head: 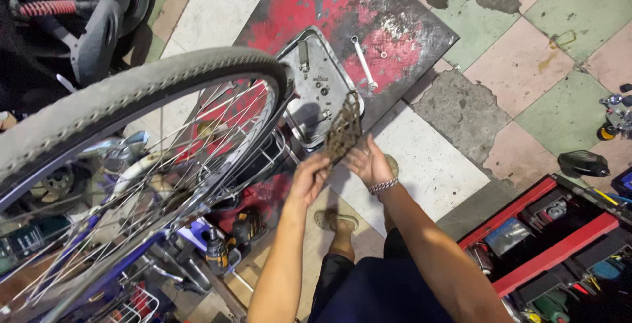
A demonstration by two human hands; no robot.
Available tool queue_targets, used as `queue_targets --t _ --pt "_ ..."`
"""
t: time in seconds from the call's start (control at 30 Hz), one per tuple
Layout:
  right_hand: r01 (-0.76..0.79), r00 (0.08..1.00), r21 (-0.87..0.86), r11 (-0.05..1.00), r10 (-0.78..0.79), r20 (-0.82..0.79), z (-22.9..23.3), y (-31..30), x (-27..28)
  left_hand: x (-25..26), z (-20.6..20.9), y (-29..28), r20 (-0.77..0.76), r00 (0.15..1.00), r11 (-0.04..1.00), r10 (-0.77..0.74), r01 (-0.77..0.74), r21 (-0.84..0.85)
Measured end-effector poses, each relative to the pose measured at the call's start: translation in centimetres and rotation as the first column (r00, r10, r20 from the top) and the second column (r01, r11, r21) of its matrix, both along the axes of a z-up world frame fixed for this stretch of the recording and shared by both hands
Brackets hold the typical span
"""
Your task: The person repairs a bicycle chain using a cordless drill, pliers, and a wrench. They remove the old chain, install a new one, and adjust the rear wheel and chain tension.
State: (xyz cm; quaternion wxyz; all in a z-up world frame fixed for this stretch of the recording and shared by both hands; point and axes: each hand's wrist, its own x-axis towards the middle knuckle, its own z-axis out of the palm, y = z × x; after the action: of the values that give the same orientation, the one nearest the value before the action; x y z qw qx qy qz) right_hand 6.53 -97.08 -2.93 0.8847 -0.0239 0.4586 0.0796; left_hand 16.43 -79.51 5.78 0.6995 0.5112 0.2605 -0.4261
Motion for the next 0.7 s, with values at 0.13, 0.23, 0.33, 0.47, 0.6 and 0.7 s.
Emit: queue_targets --t 0.13,0.23,0.33,0.47,0.6,0.7 --pt "0.158 0.713 0.393 0.906 -0.38 0.589 2.6 -0.1 -0.6 -4.9 3.3 2.2 0.239 0.935 0.965 -0.263 0.249 0.086" --pt "0.04 0.888 0.002 0.999 -0.036 0.458 7.8 -0.8 -1.5 -7.2 5.1 3.3 0.242 0.921 0.947 -0.306 0.269 0.176" --pt "0.024 0.883 -0.174 0.984 0.061 0.465 13.1 -0.3 -2.1 -8.4 7.5 3.8 0.332 0.844 0.892 -0.422 0.321 0.318" --pt "0.005 0.847 -0.248 0.969 0.128 0.516 17.3 1.1 -3.0 -8.9 11.7 4.9 0.338 0.815 0.869 -0.471 0.362 0.339" --pt "-0.037 0.831 -0.306 0.951 0.2 0.52 19.0 3.3 -4.2 -8.9 15.7 6.3 0.464 0.823 0.943 -0.327 0.251 0.221" --pt "-0.054 0.779 -0.471 0.881 0.333 0.532 20.0 5.8 -5.3 -8.8 18.3 7.6 0.586 0.778 0.973 -0.227 0.202 0.107"
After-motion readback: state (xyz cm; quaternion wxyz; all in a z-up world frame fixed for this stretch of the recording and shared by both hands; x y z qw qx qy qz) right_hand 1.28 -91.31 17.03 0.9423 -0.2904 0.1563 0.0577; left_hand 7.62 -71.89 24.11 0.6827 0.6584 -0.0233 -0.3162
